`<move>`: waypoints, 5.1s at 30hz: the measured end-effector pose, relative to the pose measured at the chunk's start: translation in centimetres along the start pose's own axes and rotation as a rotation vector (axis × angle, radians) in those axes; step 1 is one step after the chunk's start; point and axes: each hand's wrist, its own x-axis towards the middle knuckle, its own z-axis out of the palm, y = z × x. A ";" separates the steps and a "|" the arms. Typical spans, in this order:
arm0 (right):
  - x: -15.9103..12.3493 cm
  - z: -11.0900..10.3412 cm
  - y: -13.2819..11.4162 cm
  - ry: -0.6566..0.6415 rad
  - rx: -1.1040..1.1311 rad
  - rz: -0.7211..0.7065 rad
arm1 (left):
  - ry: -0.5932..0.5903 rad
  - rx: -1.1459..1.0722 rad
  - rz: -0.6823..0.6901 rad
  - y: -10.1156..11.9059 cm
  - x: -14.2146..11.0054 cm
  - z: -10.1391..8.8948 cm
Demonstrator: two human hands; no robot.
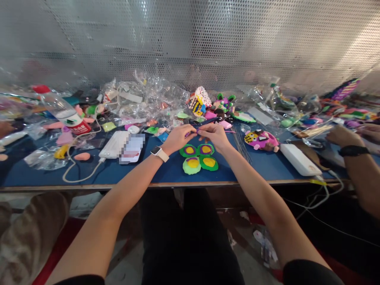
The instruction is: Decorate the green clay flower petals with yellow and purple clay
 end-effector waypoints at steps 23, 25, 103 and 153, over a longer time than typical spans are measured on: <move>1.9 0.4 0.1 -0.329 -0.111 0.061 | -0.091 0.350 0.042 0.9 -1.1 -1.3; 1.7 -0.2 0.0 -0.352 -0.063 0.133 | -0.066 0.353 0.043 1.4 -1.2 -1.0; 0.6 0.0 -0.4 -0.136 0.073 0.110 | 0.088 0.099 0.106 0.3 -0.8 -0.9; -0.8 -0.1 -2.1 -0.360 -0.279 -0.087 | 0.173 -0.152 -0.249 5.5 -3.4 -5.5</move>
